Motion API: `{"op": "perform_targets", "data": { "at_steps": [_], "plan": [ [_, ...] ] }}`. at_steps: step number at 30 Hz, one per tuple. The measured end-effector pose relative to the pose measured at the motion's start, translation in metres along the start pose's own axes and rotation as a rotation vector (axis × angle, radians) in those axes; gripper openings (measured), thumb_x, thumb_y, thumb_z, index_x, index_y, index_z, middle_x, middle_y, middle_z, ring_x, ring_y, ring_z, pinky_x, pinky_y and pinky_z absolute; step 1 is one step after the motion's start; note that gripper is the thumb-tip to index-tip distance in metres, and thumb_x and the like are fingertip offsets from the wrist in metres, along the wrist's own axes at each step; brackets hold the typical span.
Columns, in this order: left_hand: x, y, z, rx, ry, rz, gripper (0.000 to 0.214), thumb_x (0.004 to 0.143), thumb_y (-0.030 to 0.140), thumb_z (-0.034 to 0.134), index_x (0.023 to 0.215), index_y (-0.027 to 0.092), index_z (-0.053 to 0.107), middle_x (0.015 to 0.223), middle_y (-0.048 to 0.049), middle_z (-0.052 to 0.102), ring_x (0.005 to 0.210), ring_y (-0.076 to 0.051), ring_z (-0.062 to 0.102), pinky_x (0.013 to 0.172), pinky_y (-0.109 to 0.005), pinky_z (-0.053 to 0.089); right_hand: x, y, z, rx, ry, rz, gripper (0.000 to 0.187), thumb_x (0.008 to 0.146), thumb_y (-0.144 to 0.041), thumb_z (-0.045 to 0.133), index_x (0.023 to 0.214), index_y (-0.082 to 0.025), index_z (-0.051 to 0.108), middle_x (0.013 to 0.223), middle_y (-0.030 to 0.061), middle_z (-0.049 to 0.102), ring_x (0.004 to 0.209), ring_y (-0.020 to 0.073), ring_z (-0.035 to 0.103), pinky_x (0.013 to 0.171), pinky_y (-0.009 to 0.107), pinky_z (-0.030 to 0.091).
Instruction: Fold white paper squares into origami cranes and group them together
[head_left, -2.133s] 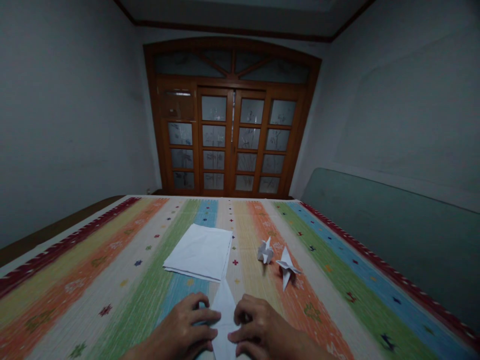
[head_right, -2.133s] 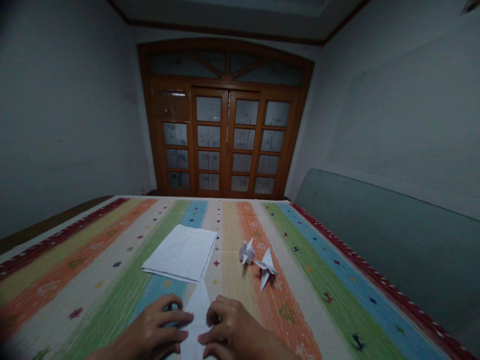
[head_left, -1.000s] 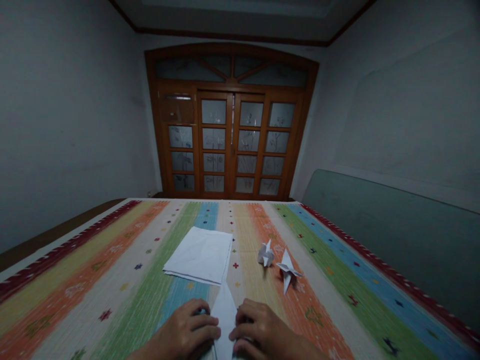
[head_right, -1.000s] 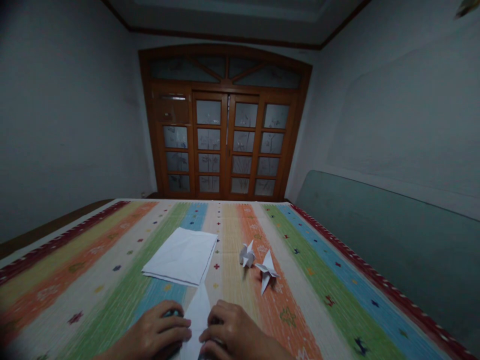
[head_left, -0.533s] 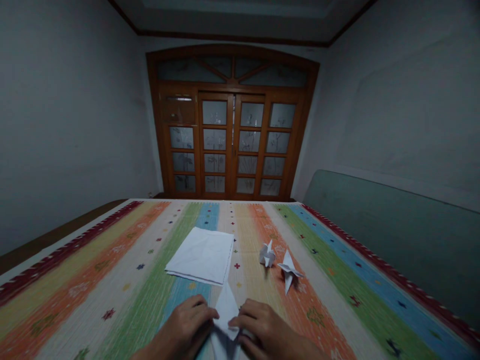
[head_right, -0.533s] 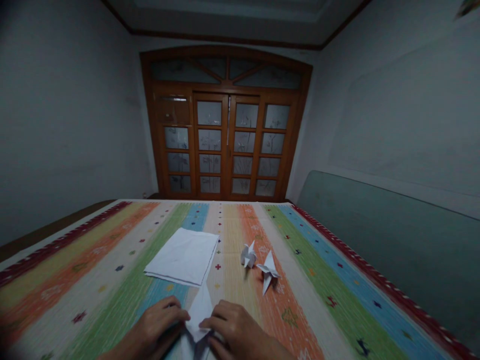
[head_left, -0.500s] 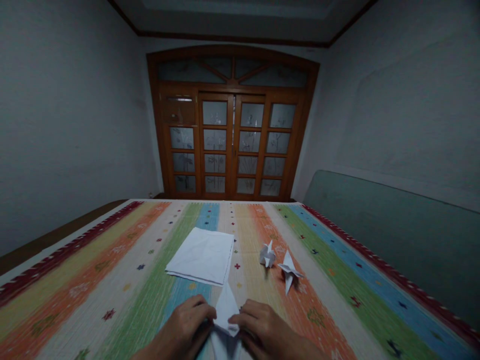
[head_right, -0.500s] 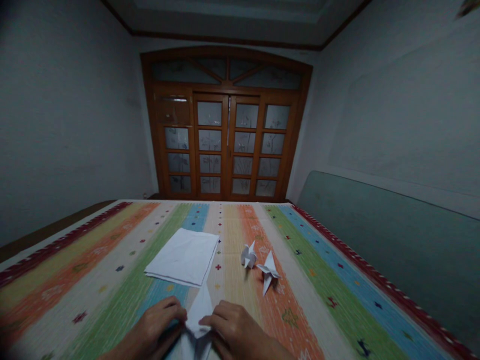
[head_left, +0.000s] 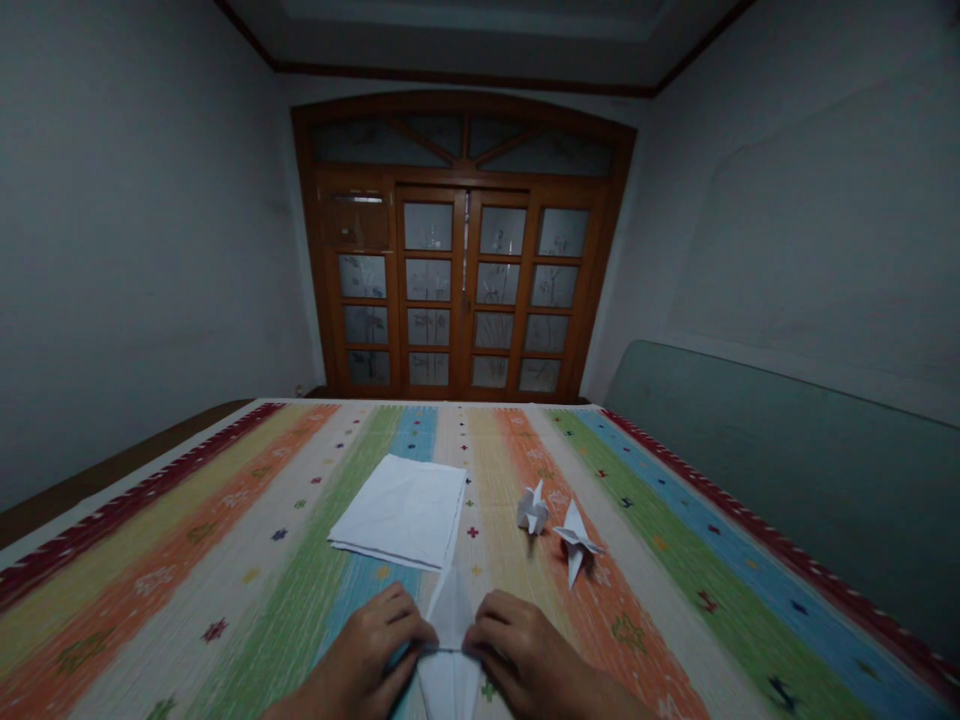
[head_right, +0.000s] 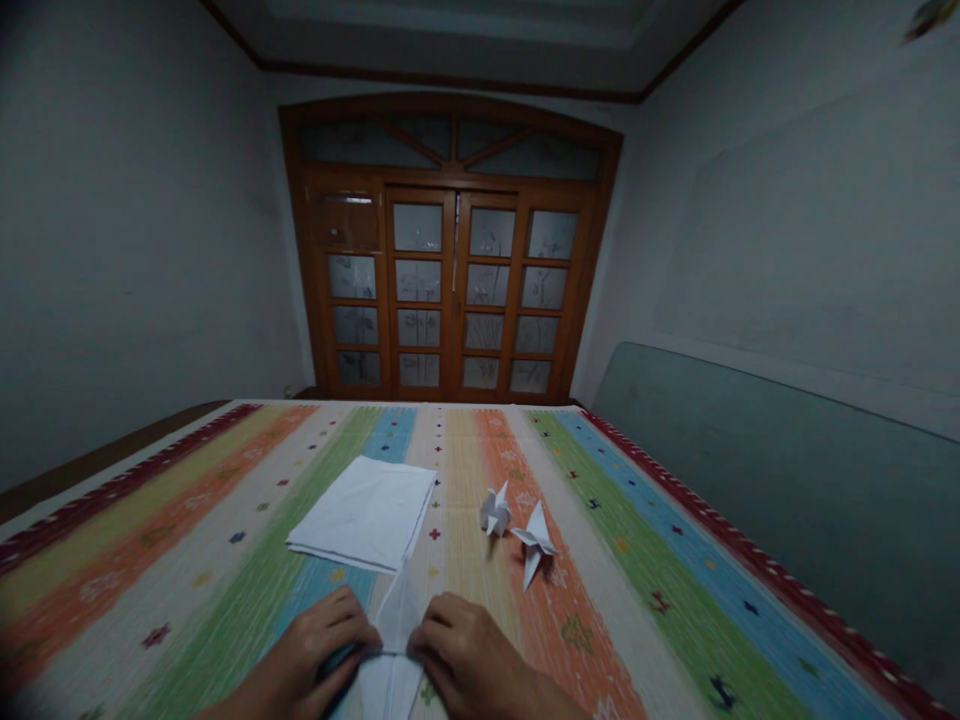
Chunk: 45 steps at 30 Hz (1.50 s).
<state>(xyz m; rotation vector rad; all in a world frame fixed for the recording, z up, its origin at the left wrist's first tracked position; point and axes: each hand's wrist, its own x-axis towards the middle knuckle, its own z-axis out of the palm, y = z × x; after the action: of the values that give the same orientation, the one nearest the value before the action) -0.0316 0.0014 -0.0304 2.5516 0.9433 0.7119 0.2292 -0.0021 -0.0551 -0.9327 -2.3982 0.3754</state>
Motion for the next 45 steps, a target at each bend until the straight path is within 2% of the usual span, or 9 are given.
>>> {"op": "perform_targets", "data": {
  "at_steps": [5,14,21,24,27,30,34,37,45],
  "plan": [
    [0.000,0.001,0.000,-0.046,-0.015,-0.066,0.015,0.095,0.010,0.062,0.098,0.021,0.071,0.097,-0.0049,0.072,0.095,-0.023,0.065,0.084,-0.031,0.048,0.001,-0.004,-0.003,-0.036,-0.006,-0.018,0.021,0.096,-0.014,0.057,0.107,-0.022,0.073,0.096,0.0080,0.069,0.086,0.0203,0.067,0.076,0.026,0.050],
    [0.002,0.003,0.000,-0.026,-0.025,-0.127,0.014,0.092,0.010,0.067,0.093,0.021,0.075,0.097,-0.0056,0.069,0.095,-0.024,0.062,0.084,-0.033,0.048,0.002,-0.006,-0.005,-0.101,-0.021,-0.042,0.025,0.097,-0.015,0.059,0.114,-0.025,0.075,0.100,0.0088,0.068,0.090,0.0210,0.065,0.075,0.028,0.049],
    [0.000,0.008,0.005,-0.006,0.080,-0.126,0.013,0.084,0.008,0.071,0.082,0.021,0.074,0.094,-0.0053,0.068,0.094,-0.026,0.061,0.087,-0.037,0.047,0.002,-0.007,-0.006,0.001,0.010,0.037,0.026,0.092,-0.015,0.066,0.112,-0.027,0.078,0.103,0.0076,0.064,0.096,0.0217,0.063,0.080,0.030,0.050],
    [0.000,0.007,0.010,-0.052,0.132,-0.208,0.011,0.085,0.013,0.072,0.078,0.022,0.072,0.092,-0.0048,0.068,0.094,-0.027,0.062,0.092,-0.041,0.048,0.003,-0.006,-0.007,0.061,0.011,0.084,0.027,0.092,-0.014,0.067,0.112,-0.028,0.079,0.105,0.0073,0.062,0.098,0.0222,0.062,0.083,0.032,0.050],
    [0.001,0.003,0.015,-0.086,0.183,-0.308,0.007,0.082,0.017,0.075,0.084,0.023,0.072,0.093,-0.0042,0.070,0.096,-0.028,0.062,0.092,-0.043,0.050,0.005,-0.005,-0.008,0.091,0.030,0.137,0.034,0.086,-0.010,0.072,0.117,-0.025,0.075,0.112,0.0086,0.060,0.106,0.0247,0.060,0.091,0.037,0.050],
    [0.000,0.000,0.017,-0.043,0.236,-0.372,0.023,0.076,0.019,0.080,0.097,0.023,0.073,0.103,-0.0065,0.070,0.104,-0.031,0.061,0.096,-0.048,0.050,0.007,-0.005,-0.009,0.116,0.060,0.242,0.047,0.077,-0.008,0.079,0.121,-0.022,0.071,0.119,0.0096,0.059,0.113,0.0279,0.057,0.100,0.043,0.047],
    [-0.001,-0.002,0.019,0.031,0.243,-0.399,0.034,0.073,0.020,0.083,0.106,0.025,0.076,0.122,-0.0114,0.067,0.119,-0.038,0.056,0.105,-0.060,0.043,0.009,-0.008,-0.010,0.140,0.076,0.346,0.044,0.073,-0.010,0.082,0.115,-0.021,0.073,0.120,0.0101,0.059,0.115,0.0296,0.056,0.104,0.044,0.045],
    [-0.002,-0.005,0.021,0.035,0.226,-0.383,0.036,0.073,0.022,0.084,0.108,0.026,0.077,0.129,-0.0123,0.066,0.124,-0.040,0.055,0.107,-0.065,0.041,0.008,-0.011,-0.008,0.120,0.073,0.371,0.044,0.074,-0.011,0.080,0.117,-0.022,0.074,0.124,0.0120,0.058,0.118,0.0314,0.055,0.105,0.047,0.045],
    [-0.004,-0.006,0.023,-0.140,0.241,-0.286,0.037,0.074,0.012,0.077,0.108,0.025,0.071,0.117,-0.0099,0.072,0.115,-0.035,0.062,0.105,-0.055,0.048,0.006,-0.008,0.001,0.119,0.089,0.426,0.056,0.073,-0.011,0.079,0.127,-0.024,0.071,0.139,0.0153,0.055,0.132,0.0368,0.048,0.113,0.057,0.037]
  ]
}}
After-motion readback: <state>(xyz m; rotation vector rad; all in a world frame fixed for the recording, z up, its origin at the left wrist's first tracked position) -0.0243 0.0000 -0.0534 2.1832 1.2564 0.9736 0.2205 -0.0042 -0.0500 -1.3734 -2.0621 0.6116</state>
